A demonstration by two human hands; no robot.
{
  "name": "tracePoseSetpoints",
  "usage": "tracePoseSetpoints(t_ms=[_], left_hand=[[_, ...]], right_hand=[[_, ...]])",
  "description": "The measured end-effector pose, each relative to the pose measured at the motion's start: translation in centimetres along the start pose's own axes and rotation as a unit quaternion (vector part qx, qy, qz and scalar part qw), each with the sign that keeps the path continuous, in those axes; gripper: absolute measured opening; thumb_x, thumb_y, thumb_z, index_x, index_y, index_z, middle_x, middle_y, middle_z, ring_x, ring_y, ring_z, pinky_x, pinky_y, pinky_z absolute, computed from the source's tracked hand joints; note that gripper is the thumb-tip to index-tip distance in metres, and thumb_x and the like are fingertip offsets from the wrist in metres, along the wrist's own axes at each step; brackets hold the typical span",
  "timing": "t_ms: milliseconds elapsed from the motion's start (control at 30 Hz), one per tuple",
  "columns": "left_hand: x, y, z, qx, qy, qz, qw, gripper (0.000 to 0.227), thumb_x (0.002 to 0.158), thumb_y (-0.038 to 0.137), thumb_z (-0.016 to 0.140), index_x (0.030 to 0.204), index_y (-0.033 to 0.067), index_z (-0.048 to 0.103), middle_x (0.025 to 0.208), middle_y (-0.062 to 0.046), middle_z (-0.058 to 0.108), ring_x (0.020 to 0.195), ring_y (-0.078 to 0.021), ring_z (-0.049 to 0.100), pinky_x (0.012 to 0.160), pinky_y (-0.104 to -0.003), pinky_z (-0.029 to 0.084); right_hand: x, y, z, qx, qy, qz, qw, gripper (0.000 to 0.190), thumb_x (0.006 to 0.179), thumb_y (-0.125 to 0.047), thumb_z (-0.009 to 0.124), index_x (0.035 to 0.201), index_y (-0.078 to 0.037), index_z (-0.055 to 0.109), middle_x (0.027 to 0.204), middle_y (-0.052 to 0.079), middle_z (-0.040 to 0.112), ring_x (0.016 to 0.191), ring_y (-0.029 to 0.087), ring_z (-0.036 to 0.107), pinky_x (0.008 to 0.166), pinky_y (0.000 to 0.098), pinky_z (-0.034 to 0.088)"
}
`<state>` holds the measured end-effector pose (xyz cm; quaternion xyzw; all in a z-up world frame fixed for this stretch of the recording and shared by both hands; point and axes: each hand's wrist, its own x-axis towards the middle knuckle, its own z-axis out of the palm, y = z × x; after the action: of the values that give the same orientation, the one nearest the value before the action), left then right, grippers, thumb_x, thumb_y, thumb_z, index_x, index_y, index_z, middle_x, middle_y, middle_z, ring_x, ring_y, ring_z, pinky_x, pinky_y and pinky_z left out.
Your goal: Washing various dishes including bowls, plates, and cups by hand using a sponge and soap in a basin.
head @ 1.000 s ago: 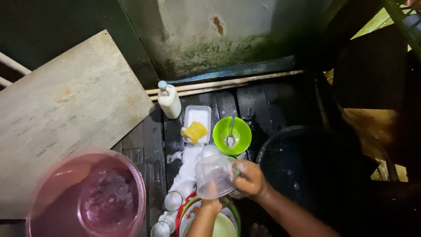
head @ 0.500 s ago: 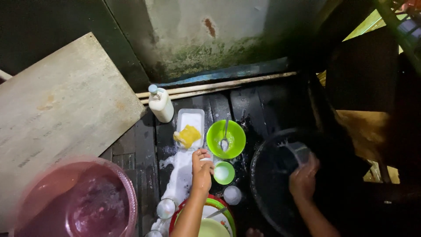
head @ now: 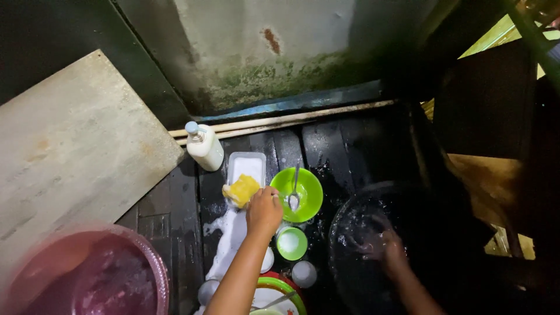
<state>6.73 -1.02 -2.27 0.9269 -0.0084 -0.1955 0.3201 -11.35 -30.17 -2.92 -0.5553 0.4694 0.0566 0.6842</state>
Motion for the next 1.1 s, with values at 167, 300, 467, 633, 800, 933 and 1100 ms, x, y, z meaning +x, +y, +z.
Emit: tracePoseSetpoints(t_ms=[167, 300, 467, 633, 800, 933, 1100], left_hand=[[1.4, 0.4, 2.3, 0.099, 0.007, 0.069, 0.993, 0.037, 0.089, 0.005, 0.054, 0.121, 0.0162, 0.068, 0.122, -0.007, 0.066, 0.111, -0.033, 0.056, 0.093, -0.051, 0.047], [2.3, 2.7, 2.6, 0.017, -0.072, 0.06, 0.995, 0.031, 0.096, 0.011, 0.058, 0.126, 0.0108, 0.064, 0.121, -0.014, 0.066, 0.119, -0.0358, 0.057, 0.098, -0.051, 0.049], [7.2, 0.3, 9.3, -0.021, -0.081, 0.015, 0.996, 0.028, 0.093, 0.024, 0.061, 0.119, 0.0182, 0.071, 0.125, -0.013, 0.065, 0.123, -0.0353, 0.055, 0.104, -0.046, 0.048], [7.8, 3.2, 8.6, 0.042, -0.214, -0.086, 0.972, 0.044, 0.098, 0.014, 0.056, 0.139, 0.0271, 0.06, 0.154, -0.005, 0.049, 0.134, -0.024, 0.056, 0.114, -0.033, 0.048], [7.0, 4.4, 6.9, 0.028, -0.249, -0.11, 0.962, 0.072, 0.088, 0.012, 0.056, 0.154, 0.0367, 0.044, 0.161, 0.001, 0.033, 0.148, -0.0319, 0.031, 0.12, -0.044, 0.04], [7.0, 1.9, 9.1, -0.023, -0.145, -0.023, 0.989, 0.037, 0.096, 0.018, 0.065, 0.132, 0.0242, 0.067, 0.15, -0.006, 0.049, 0.139, -0.0305, 0.05, 0.119, -0.041, 0.039], [6.3, 1.4, 8.5, -0.159, 0.11, 0.088, 0.977, 0.016, 0.089, 0.016, 0.067, 0.095, 0.0174, 0.081, 0.103, -0.005, 0.076, 0.098, -0.0298, 0.069, 0.088, -0.044, 0.051]], right_hand=[[0.2, -2.5, -0.8, -0.028, 0.015, -0.038, 0.999, 0.046, 0.099, -0.015, 0.04, 0.138, 0.005, 0.053, 0.106, 0.036, 0.067, 0.067, 0.045, 0.064, 0.048, 0.0478, 0.053], [-3.0, -7.2, 1.2, -0.159, 0.01, -0.12, 0.98, 0.052, 0.091, -0.01, 0.045, 0.138, -0.001, 0.064, 0.089, 0.029, 0.075, 0.048, 0.036, 0.065, 0.04, 0.04, 0.051], [-7.4, -12.0, 6.0, -0.115, 0.009, -0.05, 0.992, 0.048, 0.087, -0.005, 0.048, 0.133, 0.002, 0.063, 0.104, 0.031, 0.071, 0.063, 0.037, 0.065, 0.039, 0.0371, 0.049], [-4.5, -9.7, 5.8, -0.084, -0.024, -0.081, 0.993, 0.054, 0.088, -0.006, 0.052, 0.141, 0.0, 0.06, 0.082, 0.035, 0.069, 0.046, 0.041, 0.064, 0.029, 0.0413, 0.048], [-5.5, -11.0, 7.1, -0.154, -0.022, -0.05, 0.987, 0.047, 0.094, -0.01, 0.05, 0.139, -0.005, 0.062, 0.088, 0.029, 0.072, 0.052, 0.035, 0.066, 0.036, 0.0383, 0.053], [-6.7, -12.4, 8.6, -0.22, 0.012, -0.007, 0.975, 0.048, 0.101, -0.016, 0.049, 0.148, -0.013, 0.053, 0.111, 0.022, 0.073, 0.064, 0.029, 0.07, 0.044, 0.031, 0.054], [-5.7, -12.0, 9.0, -0.32, 0.038, -0.122, 0.939, 0.059, 0.093, -0.017, 0.048, 0.15, -0.03, 0.053, 0.128, 0.012, 0.067, 0.072, 0.026, 0.069, 0.044, 0.034, 0.056]])
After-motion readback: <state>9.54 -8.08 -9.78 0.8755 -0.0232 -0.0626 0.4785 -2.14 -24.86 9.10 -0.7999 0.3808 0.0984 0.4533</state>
